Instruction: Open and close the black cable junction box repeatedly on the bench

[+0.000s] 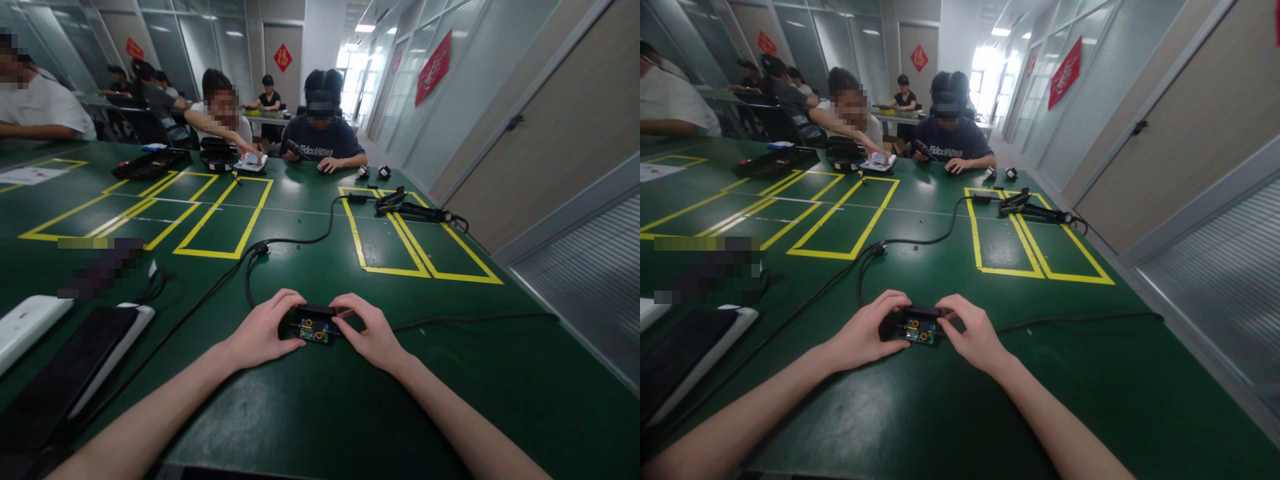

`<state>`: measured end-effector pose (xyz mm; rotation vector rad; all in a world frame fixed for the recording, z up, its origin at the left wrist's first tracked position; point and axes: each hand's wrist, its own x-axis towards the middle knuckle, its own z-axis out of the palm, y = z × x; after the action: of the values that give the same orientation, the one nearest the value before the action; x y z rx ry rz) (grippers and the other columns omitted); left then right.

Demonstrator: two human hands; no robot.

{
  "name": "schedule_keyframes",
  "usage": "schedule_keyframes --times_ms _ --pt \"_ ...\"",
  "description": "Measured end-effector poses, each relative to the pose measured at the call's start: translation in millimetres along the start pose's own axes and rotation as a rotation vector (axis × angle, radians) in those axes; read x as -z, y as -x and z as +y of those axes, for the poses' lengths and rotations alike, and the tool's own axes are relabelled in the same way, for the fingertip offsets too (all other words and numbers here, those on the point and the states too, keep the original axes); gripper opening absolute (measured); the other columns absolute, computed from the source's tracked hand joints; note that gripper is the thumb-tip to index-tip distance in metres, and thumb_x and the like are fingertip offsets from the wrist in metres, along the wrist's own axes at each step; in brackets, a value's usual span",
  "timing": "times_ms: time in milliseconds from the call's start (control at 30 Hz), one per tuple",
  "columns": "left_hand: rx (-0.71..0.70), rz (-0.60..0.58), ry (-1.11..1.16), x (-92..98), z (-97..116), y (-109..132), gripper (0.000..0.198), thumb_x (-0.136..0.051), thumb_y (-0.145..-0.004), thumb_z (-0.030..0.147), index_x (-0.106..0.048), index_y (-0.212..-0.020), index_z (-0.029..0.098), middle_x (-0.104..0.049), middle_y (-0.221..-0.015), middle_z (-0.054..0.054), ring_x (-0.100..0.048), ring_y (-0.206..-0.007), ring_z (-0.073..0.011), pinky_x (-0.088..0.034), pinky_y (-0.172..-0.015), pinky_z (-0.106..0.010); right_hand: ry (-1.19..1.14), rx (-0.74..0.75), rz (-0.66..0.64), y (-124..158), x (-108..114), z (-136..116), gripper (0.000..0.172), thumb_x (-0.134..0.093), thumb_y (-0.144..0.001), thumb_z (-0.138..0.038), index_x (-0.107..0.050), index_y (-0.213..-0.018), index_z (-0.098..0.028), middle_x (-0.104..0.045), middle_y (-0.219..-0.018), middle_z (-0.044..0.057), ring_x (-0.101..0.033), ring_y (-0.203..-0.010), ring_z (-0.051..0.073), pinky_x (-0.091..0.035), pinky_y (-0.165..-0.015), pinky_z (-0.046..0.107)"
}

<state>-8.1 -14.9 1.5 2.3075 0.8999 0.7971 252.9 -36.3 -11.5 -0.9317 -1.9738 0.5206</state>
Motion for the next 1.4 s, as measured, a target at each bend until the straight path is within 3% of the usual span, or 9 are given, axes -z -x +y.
schedule_keyframes --times_ms 100,267,433,700,1167,1233,1400 --pt "-0.029 0.008 0.001 0.0 -0.3 0.1 0.063 -0.085 -0.075 0.013 -0.054 -0.129 0.025 -0.060 -0.127 -0.006 -0.068 -0.110 -0.0228 -0.059 -0.095 -0.035 0.027 0.081 -0.009 -0.6 1.7 -3.2 0.029 -0.058 -0.096 -0.012 -0.064 -0.122 -0.023 -0.071 -0.106 0.007 -0.072 -0.093 0.019 -0.065 -0.078 0.032" --pt "-0.070 0.008 0.003 -0.1 0.4 0.4 0.048 -0.083 -0.077 0.010 -0.060 -0.118 0.023 -0.061 -0.118 -0.004 -0.066 -0.104 -0.0197 -0.058 -0.091 -0.031 0.111 0.190 -0.057 -2.4 5.5 -9.3 0.024 -0.063 -0.089 -0.011 -0.067 -0.110 -0.022 -0.069 -0.101 0.008 -0.068 -0.092 0.020 -0.059 -0.077 0.033" --pt "-0.085 -0.004 -0.011 -0.2 1.0 1.7 0.036 -0.081 -0.078 0.007 -0.063 -0.107 0.021 -0.061 -0.114 -0.005 -0.065 -0.102 -0.0192 -0.057 -0.088 -0.029 0.076 0.196 -0.119 -2.3 5.3 -12.8 0.024 -0.068 -0.083 -0.012 -0.065 -0.104 -0.023 -0.066 -0.103 0.008 -0.065 -0.094 0.021 -0.057 -0.078 0.035" --pt "-0.110 0.003 -0.001 -0.7 0.4 1.3 0.032 -0.080 -0.080 0.008 -0.066 -0.106 0.020 -0.061 -0.113 -0.006 -0.065 -0.100 -0.0191 -0.057 -0.086 -0.029 0.119 0.152 -0.216 -2.3 3.7 -12.0 0.031 -0.071 -0.083 -0.011 -0.063 -0.111 -0.022 -0.067 -0.116 0.011 -0.065 -0.104 0.023 -0.057 -0.086 0.037" --pt "-0.141 -0.046 -0.189 7.5 10.4 -0.3 0.008 -0.071 -0.094 0.022 -0.069 -0.101 0.020 -0.071 -0.107 -0.007 -0.067 -0.100 -0.0226 -0.055 -0.089 -0.037 0.335 0.171 -0.280 -2.0 1.3 -13.6 0.028 -0.069 -0.089 -0.020 -0.065 -0.117 -0.019 -0.073 -0.108 0.012 -0.070 -0.096 0.026 -0.060 -0.081 0.040" --pt "-0.091 -0.089 -0.278 12.0 16.5 2.1 0.014 -0.070 -0.095 0.024 -0.069 -0.108 0.021 -0.071 -0.116 -0.008 -0.068 -0.107 -0.0244 -0.055 -0.095 -0.040 0.365 0.165 -0.281 -0.8 0.4 -13.6 0.028 -0.068 -0.090 -0.020 -0.065 -0.118 -0.019 -0.074 -0.110 0.014 -0.070 -0.097 0.027 -0.060 -0.083 0.041" --pt "0.100 -0.123 -0.495 22.9 21.1 12.1 0.063 -0.073 -0.093 0.049 -0.055 -0.147 0.023 -0.052 -0.156 -0.018 -0.052 -0.141 -0.0375 -0.042 -0.117 -0.058 0.394 0.147 -0.310 -0.2 0.5 -13.8 0.031 -0.064 -0.092 -0.022 -0.064 -0.122 -0.019 -0.073 -0.117 0.014 -0.072 -0.100 0.027 -0.060 -0.085 0.041"
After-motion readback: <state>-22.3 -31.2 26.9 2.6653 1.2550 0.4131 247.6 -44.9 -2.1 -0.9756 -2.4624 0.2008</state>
